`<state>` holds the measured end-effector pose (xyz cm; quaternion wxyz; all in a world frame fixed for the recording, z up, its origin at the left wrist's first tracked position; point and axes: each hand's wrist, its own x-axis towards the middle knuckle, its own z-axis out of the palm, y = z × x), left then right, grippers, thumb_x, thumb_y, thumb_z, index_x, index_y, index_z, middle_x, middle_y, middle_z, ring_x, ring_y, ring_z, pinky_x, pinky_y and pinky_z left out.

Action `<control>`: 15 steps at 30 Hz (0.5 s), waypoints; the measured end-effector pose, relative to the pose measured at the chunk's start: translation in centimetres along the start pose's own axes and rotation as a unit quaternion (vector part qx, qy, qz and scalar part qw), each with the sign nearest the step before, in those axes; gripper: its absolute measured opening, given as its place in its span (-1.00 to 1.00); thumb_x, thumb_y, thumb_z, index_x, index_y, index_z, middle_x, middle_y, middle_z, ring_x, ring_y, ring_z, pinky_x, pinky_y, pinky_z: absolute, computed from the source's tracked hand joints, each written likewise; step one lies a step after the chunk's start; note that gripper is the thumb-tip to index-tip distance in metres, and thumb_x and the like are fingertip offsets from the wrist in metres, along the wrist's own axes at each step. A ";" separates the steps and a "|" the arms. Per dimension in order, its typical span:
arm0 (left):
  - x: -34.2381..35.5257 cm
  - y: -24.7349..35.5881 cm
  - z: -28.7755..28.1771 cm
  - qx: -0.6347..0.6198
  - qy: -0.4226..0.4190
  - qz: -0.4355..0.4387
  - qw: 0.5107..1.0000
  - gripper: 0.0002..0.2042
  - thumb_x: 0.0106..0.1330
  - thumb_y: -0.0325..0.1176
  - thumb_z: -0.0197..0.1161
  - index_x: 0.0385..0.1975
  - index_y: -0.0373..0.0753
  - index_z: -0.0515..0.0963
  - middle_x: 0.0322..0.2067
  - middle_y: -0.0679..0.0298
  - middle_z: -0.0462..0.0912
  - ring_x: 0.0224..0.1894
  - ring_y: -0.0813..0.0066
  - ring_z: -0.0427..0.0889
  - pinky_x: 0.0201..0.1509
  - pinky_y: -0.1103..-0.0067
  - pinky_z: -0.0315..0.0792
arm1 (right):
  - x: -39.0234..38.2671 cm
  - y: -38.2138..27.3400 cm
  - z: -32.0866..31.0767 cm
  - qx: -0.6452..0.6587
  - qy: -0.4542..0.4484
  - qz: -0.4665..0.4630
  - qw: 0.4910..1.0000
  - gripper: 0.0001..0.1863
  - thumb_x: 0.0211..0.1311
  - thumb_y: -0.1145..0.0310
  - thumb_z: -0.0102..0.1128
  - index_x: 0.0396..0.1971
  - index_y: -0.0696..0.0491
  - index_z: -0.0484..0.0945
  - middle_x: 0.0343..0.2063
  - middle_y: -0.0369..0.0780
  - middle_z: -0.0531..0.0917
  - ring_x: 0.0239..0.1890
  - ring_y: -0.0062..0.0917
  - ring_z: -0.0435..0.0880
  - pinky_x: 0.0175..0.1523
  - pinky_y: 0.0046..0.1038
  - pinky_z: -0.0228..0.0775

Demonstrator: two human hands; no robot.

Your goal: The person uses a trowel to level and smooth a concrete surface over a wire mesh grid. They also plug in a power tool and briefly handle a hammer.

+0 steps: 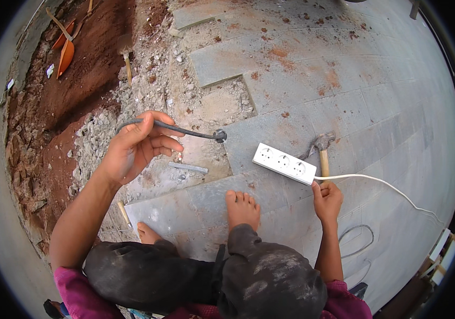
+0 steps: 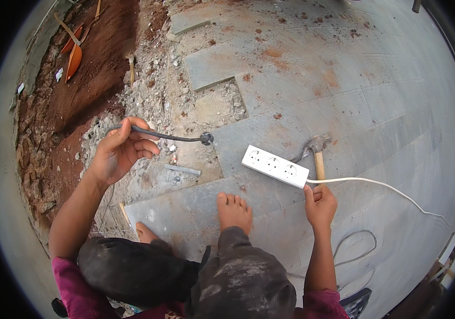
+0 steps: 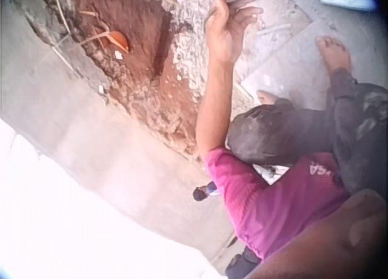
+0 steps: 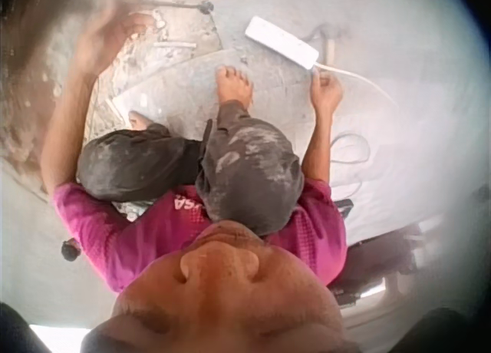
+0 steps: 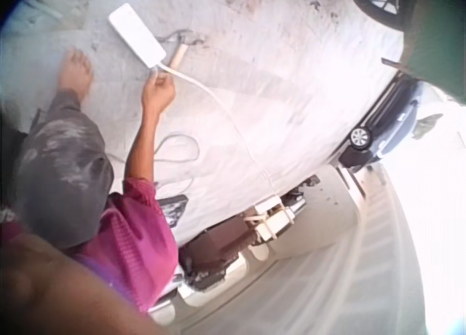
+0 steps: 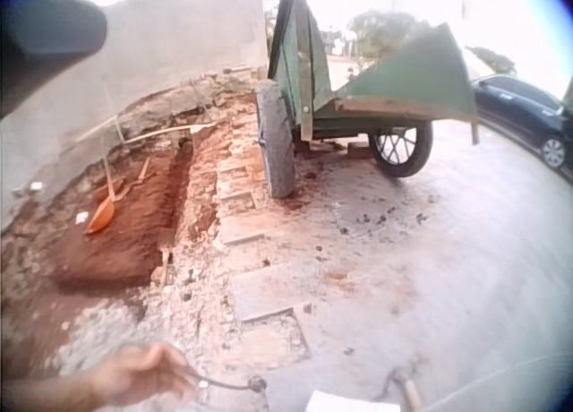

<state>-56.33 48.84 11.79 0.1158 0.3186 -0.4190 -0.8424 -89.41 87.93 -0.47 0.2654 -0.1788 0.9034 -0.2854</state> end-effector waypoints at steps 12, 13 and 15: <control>3.4 0.2 8.0 0.082 -0.079 0.005 0.993 -0.53 0.68 0.05 -0.12 0.15 -0.25 0.49 0.05 -0.03 0.70 0.00 0.26 0.76 0.03 0.46 0.57 | 4.1 -17.5 9.2 0.041 -0.241 -0.341 0.908 -0.71 0.17 0.36 0.53 -0.18 0.20 0.71 -0.35 -0.09 0.70 -0.48 -0.32 0.58 -0.30 -0.28 0.42; 3.6 -0.1 8.4 0.097 -0.074 0.002 0.993 -0.51 0.68 0.07 -0.11 0.16 -0.24 0.50 0.07 -0.02 0.70 0.00 0.29 0.76 0.04 0.48 0.57 | 4.0 -17.7 8.9 0.049 -0.223 -0.321 0.919 -0.80 0.22 0.41 0.49 -0.28 0.22 0.72 -0.42 -0.05 0.67 -0.49 -0.30 0.57 -0.30 -0.27 0.39; 3.9 -1.3 8.6 0.120 -0.051 -0.004 0.991 -0.49 0.67 0.11 -0.11 0.20 -0.22 0.51 0.10 0.02 0.68 -0.01 0.36 0.76 0.05 0.51 0.56 | 5.3 -16.0 8.5 0.078 -0.238 -0.223 0.942 -0.82 0.23 0.44 0.49 -0.23 0.17 0.71 -0.52 -0.20 0.66 -0.50 -0.57 0.56 -0.33 -0.40 0.39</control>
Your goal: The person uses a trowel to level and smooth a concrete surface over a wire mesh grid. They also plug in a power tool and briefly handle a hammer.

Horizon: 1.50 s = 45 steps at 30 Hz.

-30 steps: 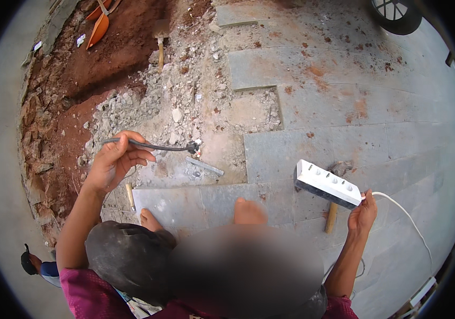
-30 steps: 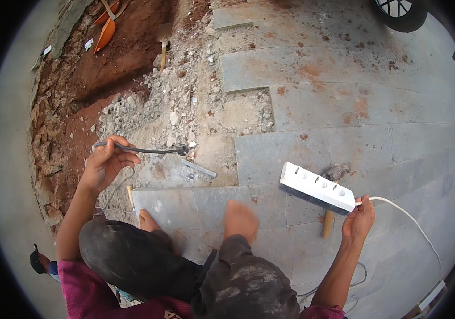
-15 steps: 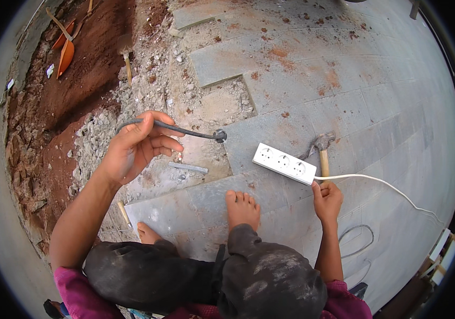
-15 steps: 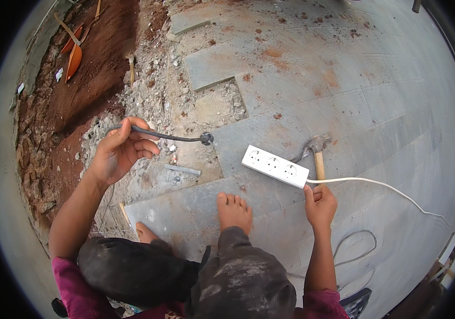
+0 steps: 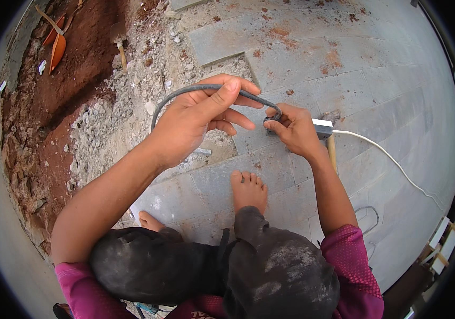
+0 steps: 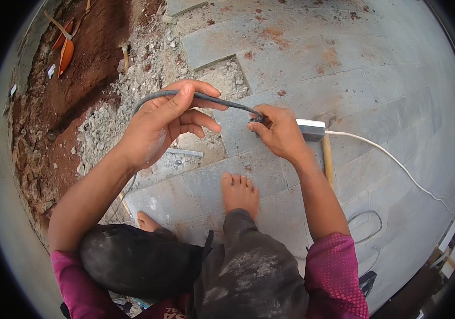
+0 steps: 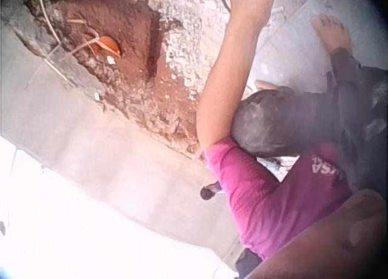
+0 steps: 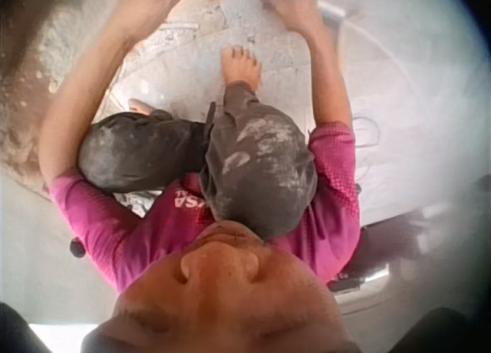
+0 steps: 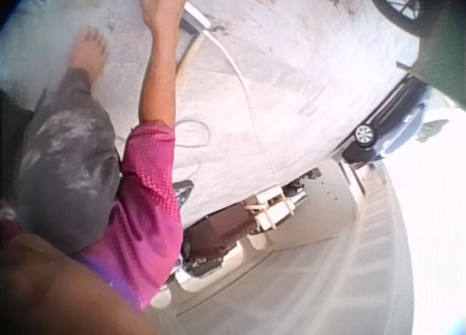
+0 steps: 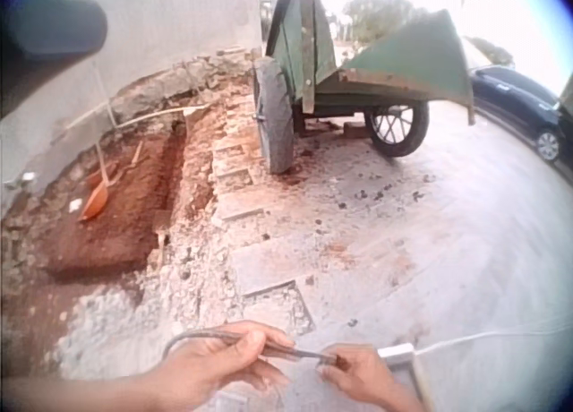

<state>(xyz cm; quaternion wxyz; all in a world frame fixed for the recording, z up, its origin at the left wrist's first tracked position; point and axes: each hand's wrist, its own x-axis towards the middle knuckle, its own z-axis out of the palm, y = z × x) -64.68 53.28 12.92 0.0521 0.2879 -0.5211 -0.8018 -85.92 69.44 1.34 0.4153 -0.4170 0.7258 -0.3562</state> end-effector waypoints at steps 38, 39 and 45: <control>8.1 -20.3 8.3 0.288 0.112 0.016 0.951 -0.25 -0.11 -0.38 0.70 0.19 -0.23 0.52 0.11 0.11 0.60 0.18 0.02 0.61 0.22 0.28 0.52 | -0.2 2.4 -2.7 -0.110 -0.101 0.012 0.989 -0.80 0.22 0.55 0.44 -0.32 0.22 0.52 -0.52 -0.07 0.70 -0.49 -0.48 0.67 -0.31 -0.40 0.49; 8.1 -20.3 8.3 0.285 0.116 0.021 0.951 -0.26 -0.12 -0.40 0.70 0.17 -0.23 0.53 0.11 0.12 0.60 0.19 0.02 0.60 0.22 0.28 0.52 | -0.1 2.5 -2.7 -0.116 -0.104 0.007 0.988 -0.79 0.22 0.55 0.43 -0.34 0.22 0.51 -0.53 -0.08 0.68 -0.50 -0.48 0.66 -0.32 -0.40 0.49; 8.1 -21.1 7.7 0.290 0.123 0.035 0.949 -0.27 -0.15 -0.38 0.72 0.14 -0.21 0.55 0.08 0.14 0.63 0.22 0.05 0.57 0.26 0.28 0.48 | -0.1 2.2 -2.9 -0.126 -0.126 0.007 0.984 -0.77 0.23 0.55 0.43 -0.37 0.21 0.47 -0.59 -0.13 0.57 -0.54 -0.50 0.51 -0.33 -0.39 0.47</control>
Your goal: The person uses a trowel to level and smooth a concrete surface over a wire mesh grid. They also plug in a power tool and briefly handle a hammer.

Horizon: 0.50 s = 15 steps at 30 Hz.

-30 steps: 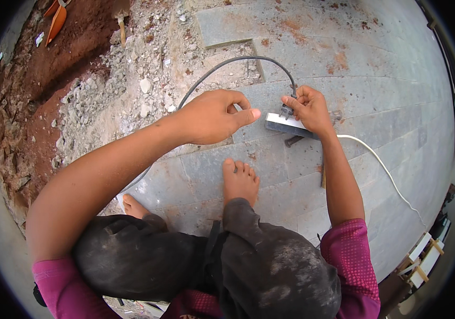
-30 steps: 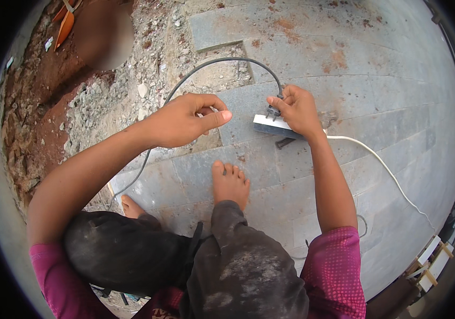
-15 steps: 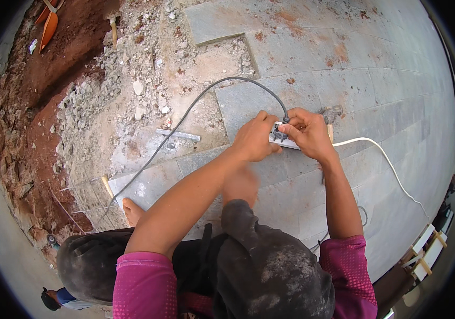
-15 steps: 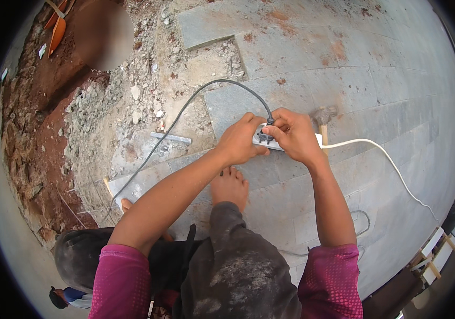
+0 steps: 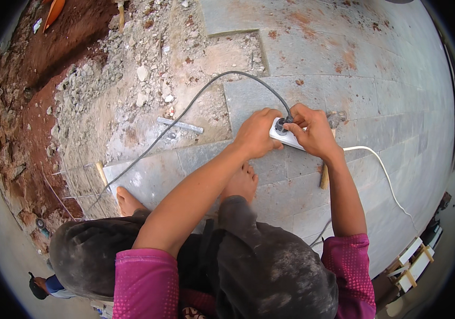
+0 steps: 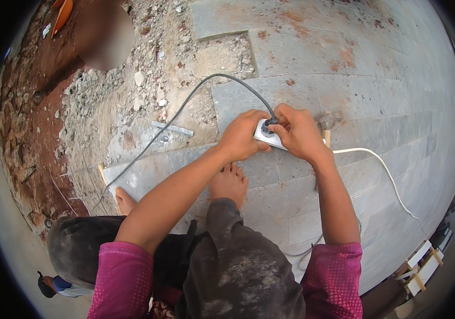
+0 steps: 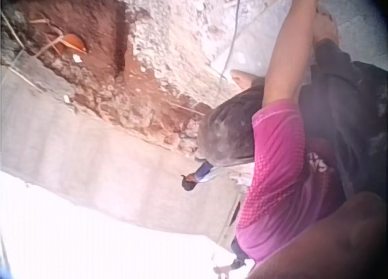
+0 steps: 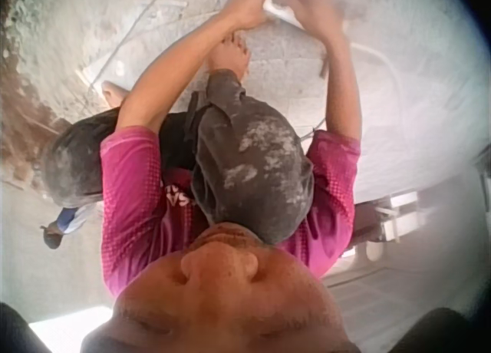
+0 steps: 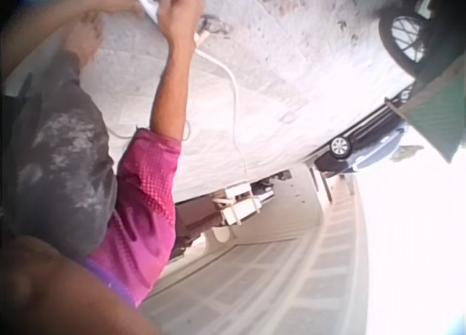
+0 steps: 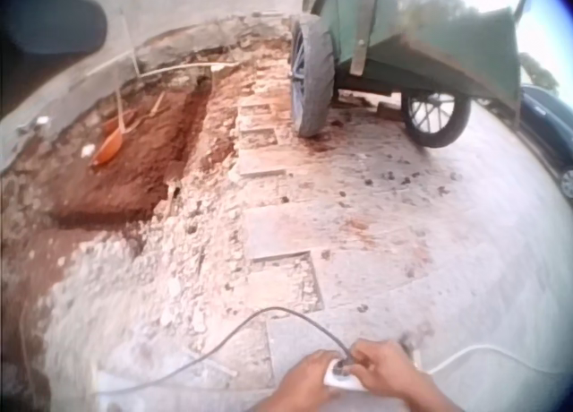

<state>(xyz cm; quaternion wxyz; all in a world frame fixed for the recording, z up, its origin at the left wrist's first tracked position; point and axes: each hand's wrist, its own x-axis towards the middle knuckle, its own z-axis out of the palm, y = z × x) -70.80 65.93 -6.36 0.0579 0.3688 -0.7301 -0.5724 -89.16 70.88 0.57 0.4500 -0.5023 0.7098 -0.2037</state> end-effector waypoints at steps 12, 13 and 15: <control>0.7 0.8 -0.2 -0.016 -0.021 -0.001 1.000 -0.31 -0.19 -0.37 0.72 0.07 -0.22 0.61 0.03 0.13 0.67 0.18 0.04 0.58 0.25 0.29 0.49 | -0.2 -0.3 -0.8 -0.044 -0.033 -0.021 0.998 -0.77 0.23 0.53 0.42 -0.33 0.22 0.48 -0.51 0.02 0.66 -0.51 -0.21 0.65 -0.31 -0.31 0.48; 0.5 0.5 -0.4 -0.019 -0.019 -0.002 1.000 -0.31 -0.19 -0.37 0.72 0.07 -0.22 0.61 0.03 0.14 0.67 0.18 0.04 0.58 0.25 0.29 0.49 | 0.1 -0.6 -0.4 -0.046 -0.036 -0.030 0.998 -0.77 0.22 0.53 0.42 -0.32 0.22 0.48 -0.51 0.04 0.66 -0.50 -0.17 0.65 -0.30 -0.30 0.49; 0.2 -0.1 -0.7 -0.025 -0.015 -0.005 1.000 -0.32 -0.18 -0.38 0.71 0.07 -0.23 0.61 0.02 0.14 0.67 0.16 0.05 0.58 0.25 0.29 0.49 | 0.8 -1.4 -0.1 -0.085 -0.055 -0.040 0.994 -0.78 0.22 0.53 0.41 -0.30 0.22 0.48 -0.50 0.05 0.66 -0.49 -0.15 0.66 -0.30 -0.29 0.48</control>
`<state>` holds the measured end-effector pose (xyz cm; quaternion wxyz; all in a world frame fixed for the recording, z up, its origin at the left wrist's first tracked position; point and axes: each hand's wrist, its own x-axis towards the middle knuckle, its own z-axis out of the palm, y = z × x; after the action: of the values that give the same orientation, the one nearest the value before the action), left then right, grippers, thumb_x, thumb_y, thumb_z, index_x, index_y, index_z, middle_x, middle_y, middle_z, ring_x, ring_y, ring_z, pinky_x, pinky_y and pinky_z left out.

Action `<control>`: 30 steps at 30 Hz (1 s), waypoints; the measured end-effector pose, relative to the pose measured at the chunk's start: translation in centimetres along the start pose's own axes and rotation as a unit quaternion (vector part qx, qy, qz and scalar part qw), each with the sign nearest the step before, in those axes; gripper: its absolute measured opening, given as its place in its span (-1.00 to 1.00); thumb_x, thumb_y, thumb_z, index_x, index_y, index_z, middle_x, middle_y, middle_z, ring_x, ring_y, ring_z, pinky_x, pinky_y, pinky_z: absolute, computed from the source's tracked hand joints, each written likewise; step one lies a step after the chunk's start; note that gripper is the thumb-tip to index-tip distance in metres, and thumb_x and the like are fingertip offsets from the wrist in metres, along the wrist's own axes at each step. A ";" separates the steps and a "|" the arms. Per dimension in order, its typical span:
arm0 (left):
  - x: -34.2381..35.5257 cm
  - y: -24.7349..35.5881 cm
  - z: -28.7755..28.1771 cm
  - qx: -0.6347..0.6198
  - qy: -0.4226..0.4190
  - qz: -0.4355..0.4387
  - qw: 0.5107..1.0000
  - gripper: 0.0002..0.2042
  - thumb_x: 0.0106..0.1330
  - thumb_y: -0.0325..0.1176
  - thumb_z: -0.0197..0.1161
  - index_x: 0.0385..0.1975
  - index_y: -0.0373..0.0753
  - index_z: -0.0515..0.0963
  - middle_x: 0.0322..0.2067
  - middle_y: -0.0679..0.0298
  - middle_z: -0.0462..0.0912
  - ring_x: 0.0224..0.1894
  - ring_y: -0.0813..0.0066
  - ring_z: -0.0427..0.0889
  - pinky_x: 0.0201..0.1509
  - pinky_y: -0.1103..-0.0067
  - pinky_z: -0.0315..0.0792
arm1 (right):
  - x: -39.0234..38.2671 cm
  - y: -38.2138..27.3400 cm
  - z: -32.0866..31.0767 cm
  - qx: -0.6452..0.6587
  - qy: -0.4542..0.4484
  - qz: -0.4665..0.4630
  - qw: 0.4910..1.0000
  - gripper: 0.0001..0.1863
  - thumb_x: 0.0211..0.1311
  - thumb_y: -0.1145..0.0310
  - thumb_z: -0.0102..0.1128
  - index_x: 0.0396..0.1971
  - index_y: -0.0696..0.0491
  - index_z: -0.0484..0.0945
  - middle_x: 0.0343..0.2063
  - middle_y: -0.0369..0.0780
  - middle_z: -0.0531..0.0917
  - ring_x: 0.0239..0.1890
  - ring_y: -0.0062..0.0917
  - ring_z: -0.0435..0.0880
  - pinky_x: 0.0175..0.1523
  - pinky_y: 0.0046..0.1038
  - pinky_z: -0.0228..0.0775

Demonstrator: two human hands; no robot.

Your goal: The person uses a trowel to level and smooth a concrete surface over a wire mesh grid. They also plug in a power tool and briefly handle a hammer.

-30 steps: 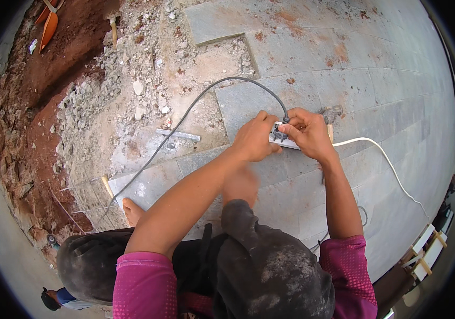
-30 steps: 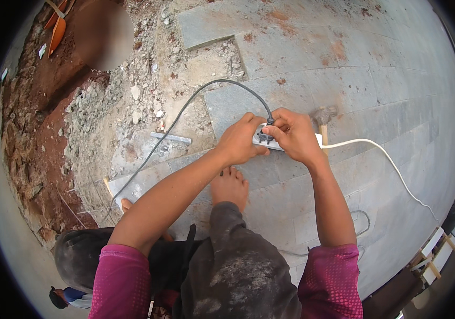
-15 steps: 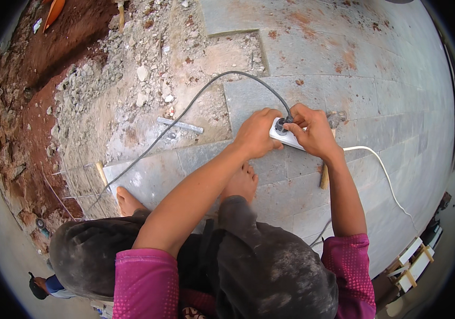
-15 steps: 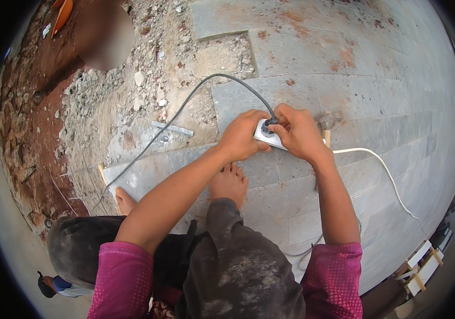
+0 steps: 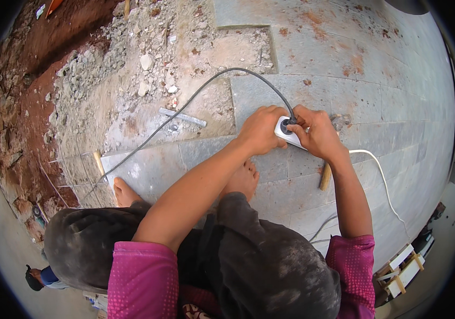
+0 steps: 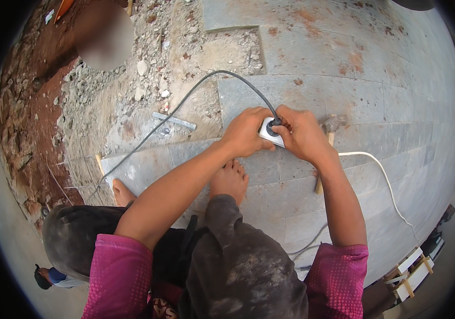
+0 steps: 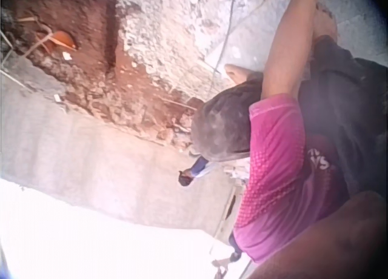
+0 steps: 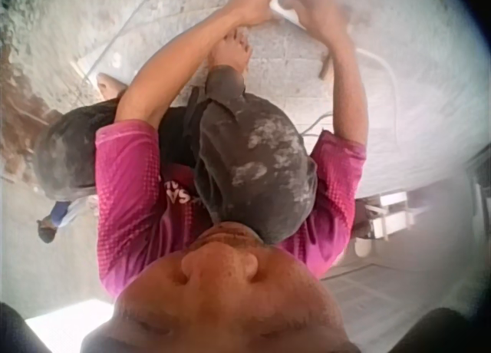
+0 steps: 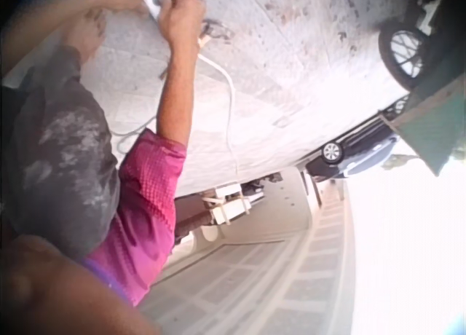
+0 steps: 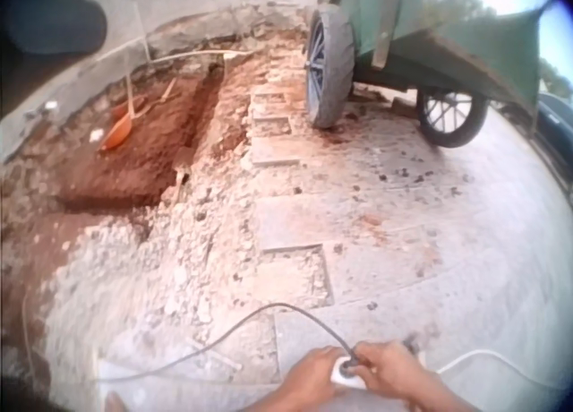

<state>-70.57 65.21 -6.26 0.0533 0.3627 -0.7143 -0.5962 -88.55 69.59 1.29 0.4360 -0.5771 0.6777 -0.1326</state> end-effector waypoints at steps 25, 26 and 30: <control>1.0 0.4 -1.0 0.030 -0.056 -0.014 0.998 -0.28 -0.19 -0.27 0.73 0.11 -0.22 0.67 0.00 0.09 0.74 0.16 0.04 0.63 0.25 0.28 0.50 | 0.7 1.7 -0.6 0.074 -0.021 0.076 0.994 -0.81 0.21 0.51 0.45 -0.27 0.19 0.57 -0.59 -0.08 0.58 -0.54 -0.39 0.51 -0.32 -0.32 0.39; 1.1 0.6 -1.1 0.035 -0.063 -0.017 0.997 -0.28 -0.19 -0.27 0.73 0.11 -0.22 0.67 0.00 0.09 0.74 0.16 0.04 0.63 0.25 0.28 0.50 | 0.7 1.7 -0.7 0.069 -0.024 0.073 0.995 -0.80 0.20 0.51 0.45 -0.28 0.20 0.57 -0.58 -0.07 0.58 -0.54 -0.37 0.51 -0.33 -0.31 0.39; 1.1 0.3 -1.1 0.039 -0.060 -0.023 0.997 -0.32 -0.18 -0.26 0.72 0.07 -0.19 0.69 -0.02 0.09 0.75 0.16 0.04 0.63 0.24 0.27 0.50 | 0.5 1.0 -0.5 -0.030 -0.016 0.014 0.999 -0.80 0.18 0.52 0.43 -0.29 0.20 0.56 -0.55 0.00 0.60 -0.51 -0.18 0.55 -0.31 -0.28 0.41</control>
<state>-70.95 63.64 -6.07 -0.0175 0.3439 -0.7302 -0.5901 -89.58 69.26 0.72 0.4306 -0.5828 0.6823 -0.0970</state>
